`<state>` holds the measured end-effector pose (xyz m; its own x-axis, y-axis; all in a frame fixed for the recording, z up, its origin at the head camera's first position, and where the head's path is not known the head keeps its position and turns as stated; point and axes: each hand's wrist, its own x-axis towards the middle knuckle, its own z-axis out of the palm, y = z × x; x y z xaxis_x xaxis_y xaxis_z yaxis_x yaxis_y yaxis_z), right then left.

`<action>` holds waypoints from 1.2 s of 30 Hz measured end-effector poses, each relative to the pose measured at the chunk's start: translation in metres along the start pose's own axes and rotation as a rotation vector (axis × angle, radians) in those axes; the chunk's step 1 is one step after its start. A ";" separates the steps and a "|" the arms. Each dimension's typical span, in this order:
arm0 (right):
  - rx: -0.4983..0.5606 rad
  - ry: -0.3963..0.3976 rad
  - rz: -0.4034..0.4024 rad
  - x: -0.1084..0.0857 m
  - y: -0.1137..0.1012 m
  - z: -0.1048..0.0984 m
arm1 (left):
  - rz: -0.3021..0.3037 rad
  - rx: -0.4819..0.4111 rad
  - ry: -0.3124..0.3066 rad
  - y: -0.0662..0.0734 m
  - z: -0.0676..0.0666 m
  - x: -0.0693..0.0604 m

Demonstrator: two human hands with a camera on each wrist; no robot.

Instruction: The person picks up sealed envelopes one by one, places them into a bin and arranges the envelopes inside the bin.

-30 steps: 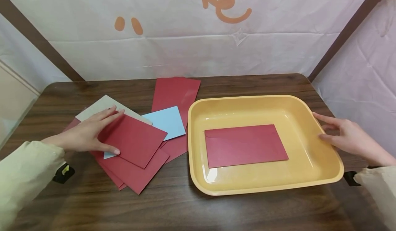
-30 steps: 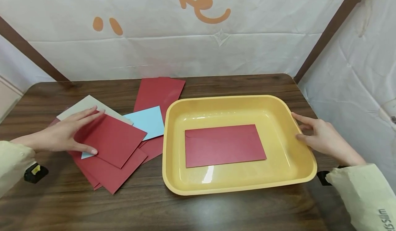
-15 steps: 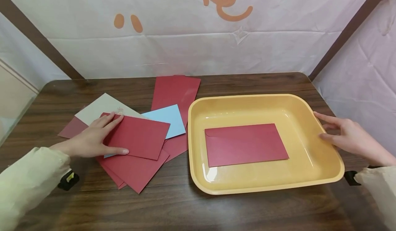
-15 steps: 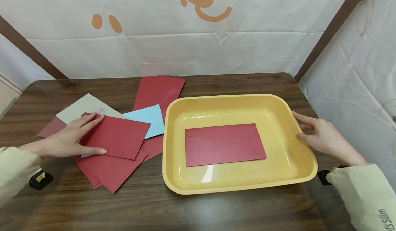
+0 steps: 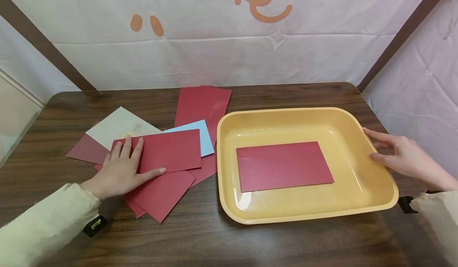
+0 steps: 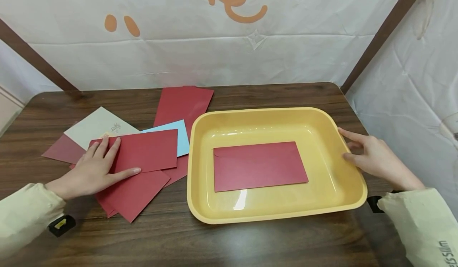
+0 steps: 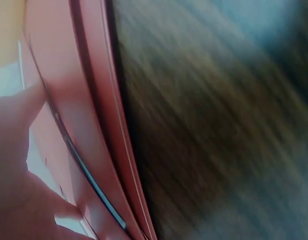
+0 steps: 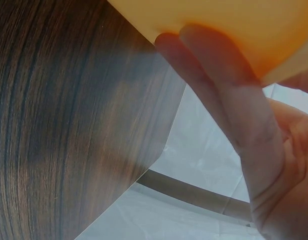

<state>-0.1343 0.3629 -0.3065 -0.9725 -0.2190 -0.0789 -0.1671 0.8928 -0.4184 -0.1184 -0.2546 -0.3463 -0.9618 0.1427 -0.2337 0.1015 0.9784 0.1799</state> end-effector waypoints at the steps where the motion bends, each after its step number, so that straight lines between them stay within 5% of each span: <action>1: 0.001 0.000 -0.001 0.000 0.000 0.000 | -0.005 0.004 0.004 0.002 0.000 -0.001; 6: 0.012 -0.007 0.001 0.001 0.000 0.000 | -0.018 0.023 0.027 0.003 -0.003 -0.001; 10: -0.001 -0.007 -0.002 0.001 0.000 -0.001 | -0.028 -0.057 0.137 -0.004 -0.009 0.002; 13: -0.007 -0.006 0.001 0.002 -0.001 -0.001 | -0.103 -0.143 0.237 -0.012 -0.014 0.005; 16: -0.007 -0.010 0.007 0.001 -0.001 0.000 | -0.232 -0.211 0.254 -0.022 -0.019 0.006; 19: -0.010 -0.010 0.005 0.002 -0.001 0.000 | -0.342 -0.247 0.184 -0.030 -0.024 0.004; 25: -0.022 0.007 -0.005 0.003 0.000 -0.001 | -0.466 -0.248 0.037 -0.030 -0.025 0.006; 36: -0.017 0.000 0.005 0.001 0.001 0.000 | -0.482 -0.243 -0.017 -0.026 -0.025 0.010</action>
<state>-0.1355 0.3632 -0.3071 -0.9733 -0.2148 -0.0805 -0.1653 0.9002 -0.4028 -0.1370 -0.2825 -0.3299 -0.8802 -0.3101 -0.3593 -0.4144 0.8712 0.2633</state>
